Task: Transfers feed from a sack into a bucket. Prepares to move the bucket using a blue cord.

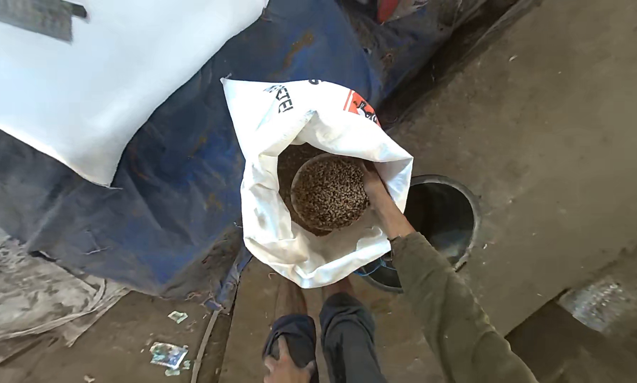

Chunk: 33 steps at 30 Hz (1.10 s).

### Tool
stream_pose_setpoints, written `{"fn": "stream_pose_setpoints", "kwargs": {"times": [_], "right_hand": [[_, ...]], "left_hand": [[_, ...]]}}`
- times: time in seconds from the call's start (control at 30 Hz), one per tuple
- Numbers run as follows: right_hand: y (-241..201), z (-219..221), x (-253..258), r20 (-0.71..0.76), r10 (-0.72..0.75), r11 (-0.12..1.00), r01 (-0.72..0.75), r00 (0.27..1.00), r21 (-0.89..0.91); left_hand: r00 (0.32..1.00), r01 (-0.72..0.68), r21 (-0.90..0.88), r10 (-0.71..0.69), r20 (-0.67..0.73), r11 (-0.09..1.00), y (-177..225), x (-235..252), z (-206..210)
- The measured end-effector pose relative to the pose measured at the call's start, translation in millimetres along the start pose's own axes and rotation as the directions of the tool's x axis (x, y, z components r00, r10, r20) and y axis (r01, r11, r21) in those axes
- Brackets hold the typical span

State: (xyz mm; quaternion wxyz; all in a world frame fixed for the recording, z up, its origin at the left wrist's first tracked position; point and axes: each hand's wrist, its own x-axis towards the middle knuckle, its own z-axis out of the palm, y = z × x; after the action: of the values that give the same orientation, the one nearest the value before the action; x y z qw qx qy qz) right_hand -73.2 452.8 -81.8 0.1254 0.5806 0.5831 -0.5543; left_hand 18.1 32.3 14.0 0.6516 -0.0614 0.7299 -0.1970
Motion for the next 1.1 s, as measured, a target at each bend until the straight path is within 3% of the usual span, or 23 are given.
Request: {"fn": "stream_pose_setpoints", "kwargs": {"times": [0.1,0.2,0.37,0.47,0.6,0.7,0.8,0.93,1.1], "right_hand": [[-8.3,-8.1,-12.7,-0.03,0.062,0.996,-0.06,0.998,0.063],[-4.8,-26.2,-22.9,0.031,0.059,0.986,-0.063,0.998,0.152],[2.0,-72.7,-73.5,0.078,0.061,0.922,-0.086,0.995,0.378],[18.8,-118.9,-116.0,-0.013,0.079,0.933,-0.069,0.997,0.352],[43.3,-191.3,-175.0,-0.219,0.221,0.938,-0.147,0.95,0.313],[71.7,-240.3,-213.5,-0.422,0.232,0.97,-0.239,0.876,0.037],[82.2,-255.4,-241.9,-0.504,0.168,0.884,-0.355,0.847,-0.304],[117.0,-223.9,-245.4,-0.562,0.13,0.778,-0.436,0.817,-0.453],[181.8,-182.4,-240.9,-0.604,-0.196,0.712,-0.312,0.772,-0.629]], "left_hand": [[1.0,-0.012,0.069,0.014,-0.02,0.998,7.2,-4.3,-2.9],[0.986,-0.045,0.046,0.052,-0.161,0.998,2.5,4.5,12.5],[0.977,-0.045,0.098,0.065,-0.205,0.994,3.5,3.5,8.4],[0.967,-0.061,0.089,0.081,-0.242,0.994,0.8,7.7,12.4],[0.973,-0.049,0.141,0.079,-0.217,0.989,-4.6,18.0,11.7],[0.971,-0.042,0.139,0.073,-0.229,0.989,-5.6,19.7,11.6],[0.98,-0.033,0.144,0.06,-0.19,0.989,3.8,5.5,-2.8],[0.972,-0.049,0.129,0.077,-0.222,0.99,5.0,3.3,-0.2],[0.983,-0.024,0.112,0.044,-0.179,0.993,2.6,7.0,-0.6]]}}
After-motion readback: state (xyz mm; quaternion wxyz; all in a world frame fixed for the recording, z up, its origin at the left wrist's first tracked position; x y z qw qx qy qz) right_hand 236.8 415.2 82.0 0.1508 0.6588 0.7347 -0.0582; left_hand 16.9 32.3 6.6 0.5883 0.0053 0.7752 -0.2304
